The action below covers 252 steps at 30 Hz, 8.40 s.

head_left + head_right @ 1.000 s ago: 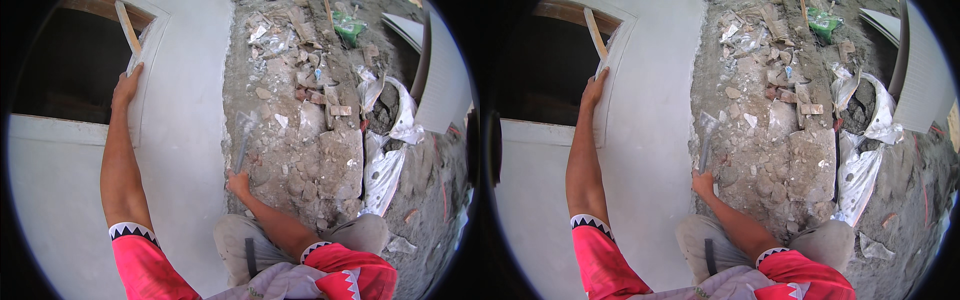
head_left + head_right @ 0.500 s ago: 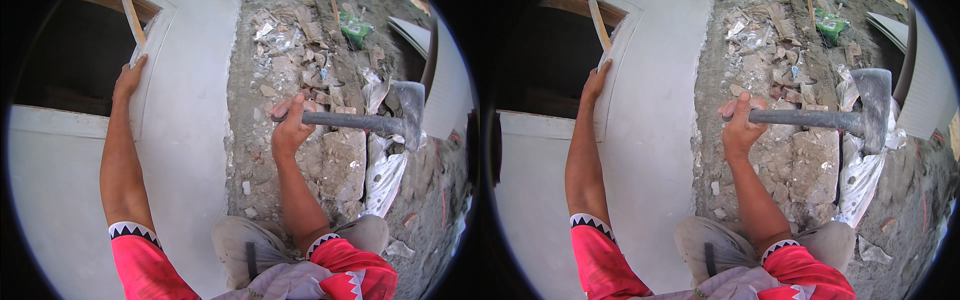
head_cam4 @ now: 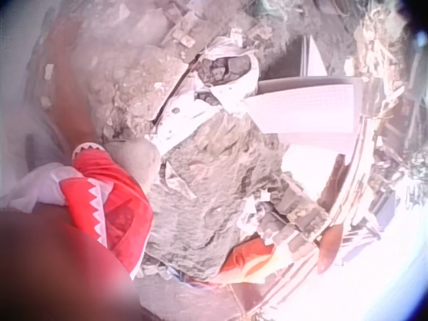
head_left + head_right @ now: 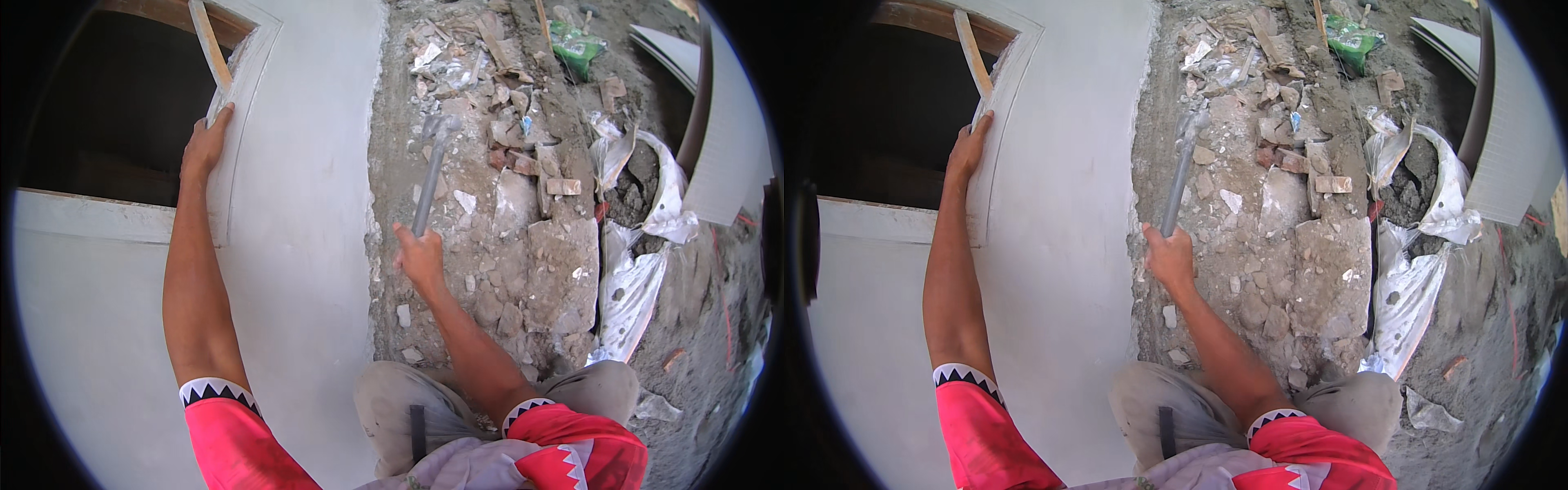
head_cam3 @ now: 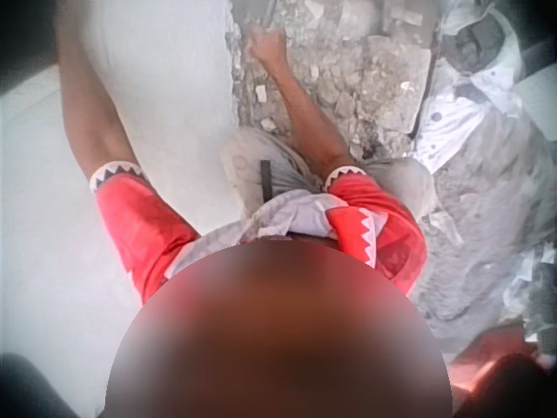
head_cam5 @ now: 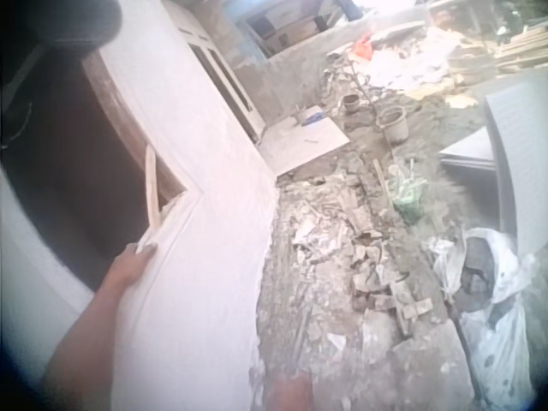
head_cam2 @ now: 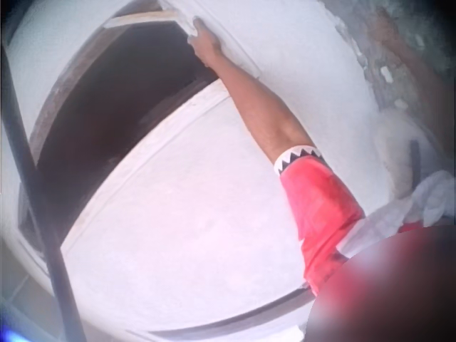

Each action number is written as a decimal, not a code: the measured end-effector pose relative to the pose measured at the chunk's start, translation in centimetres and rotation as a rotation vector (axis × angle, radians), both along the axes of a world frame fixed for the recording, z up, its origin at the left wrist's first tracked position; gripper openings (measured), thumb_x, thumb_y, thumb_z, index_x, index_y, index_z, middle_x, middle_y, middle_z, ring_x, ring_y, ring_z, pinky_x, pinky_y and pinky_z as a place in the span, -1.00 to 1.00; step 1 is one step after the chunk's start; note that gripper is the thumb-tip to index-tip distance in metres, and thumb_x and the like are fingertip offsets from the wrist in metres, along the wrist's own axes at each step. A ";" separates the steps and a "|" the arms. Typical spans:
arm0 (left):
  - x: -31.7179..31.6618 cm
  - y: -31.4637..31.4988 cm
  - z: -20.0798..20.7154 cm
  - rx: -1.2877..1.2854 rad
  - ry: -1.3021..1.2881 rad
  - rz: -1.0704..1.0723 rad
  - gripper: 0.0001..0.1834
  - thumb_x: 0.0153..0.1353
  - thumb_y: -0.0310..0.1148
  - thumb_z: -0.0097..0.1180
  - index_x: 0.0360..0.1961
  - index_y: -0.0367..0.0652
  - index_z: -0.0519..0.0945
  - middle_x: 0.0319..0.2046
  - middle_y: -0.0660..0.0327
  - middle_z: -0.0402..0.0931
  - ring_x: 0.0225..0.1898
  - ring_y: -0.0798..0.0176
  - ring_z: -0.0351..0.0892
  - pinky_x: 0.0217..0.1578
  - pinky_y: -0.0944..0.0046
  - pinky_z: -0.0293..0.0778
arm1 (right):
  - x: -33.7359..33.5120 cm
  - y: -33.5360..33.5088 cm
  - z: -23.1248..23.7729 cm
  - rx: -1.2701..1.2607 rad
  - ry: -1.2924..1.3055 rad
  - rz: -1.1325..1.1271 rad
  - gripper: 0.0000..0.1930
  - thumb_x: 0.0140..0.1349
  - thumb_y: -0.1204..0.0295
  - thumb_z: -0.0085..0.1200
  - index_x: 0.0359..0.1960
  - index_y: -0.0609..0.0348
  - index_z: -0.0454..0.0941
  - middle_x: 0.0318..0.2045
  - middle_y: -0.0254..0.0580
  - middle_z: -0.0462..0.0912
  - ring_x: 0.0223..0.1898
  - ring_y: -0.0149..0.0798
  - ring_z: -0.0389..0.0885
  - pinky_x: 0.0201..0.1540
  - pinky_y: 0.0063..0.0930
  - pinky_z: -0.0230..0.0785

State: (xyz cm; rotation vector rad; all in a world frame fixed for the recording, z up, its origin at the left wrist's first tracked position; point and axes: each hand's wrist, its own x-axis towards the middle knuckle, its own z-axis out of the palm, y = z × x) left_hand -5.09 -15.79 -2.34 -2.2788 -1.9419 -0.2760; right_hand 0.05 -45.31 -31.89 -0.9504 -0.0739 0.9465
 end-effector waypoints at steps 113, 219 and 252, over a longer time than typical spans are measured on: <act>-0.9 2.3 0.3 -0.051 -0.027 -0.118 0.15 0.13 0.44 -0.11 0.37 -0.48 0.17 0.33 -0.22 0.24 0.38 -0.08 0.23 0.37 0.09 0.06 | 1.8 2.3 0.3 0.374 0.176 -0.448 -0.65 0.39 0.43 -0.03 -0.59 0.08 0.19 -0.73 -0.36 0.32 -0.73 -0.43 0.29 -0.59 -0.47 0.25; -0.6 1.9 -0.1 0.028 -0.018 -0.073 0.22 0.00 0.51 -0.07 0.42 -0.33 0.15 0.36 -0.26 0.17 0.41 -0.18 0.16 0.38 -0.06 0.05 | -2.0 -1.7 2.2 0.546 0.238 -0.146 -0.72 0.25 0.55 -0.16 -0.63 0.03 0.15 -0.77 -0.34 0.20 -0.77 -0.38 0.19 -0.71 -0.43 0.11; 0.8 -3.5 0.2 0.023 -0.046 0.114 -0.05 0.09 0.46 -0.07 0.41 0.14 0.28 0.28 -0.17 0.33 0.33 -0.24 0.27 0.24 -0.38 0.08 | 13.9 -6.5 10.2 -0.329 -0.634 0.454 -0.74 0.32 0.27 0.10 -0.20 0.19 0.37 -0.65 -0.38 0.40 -0.74 -0.47 0.35 -0.70 -0.53 0.27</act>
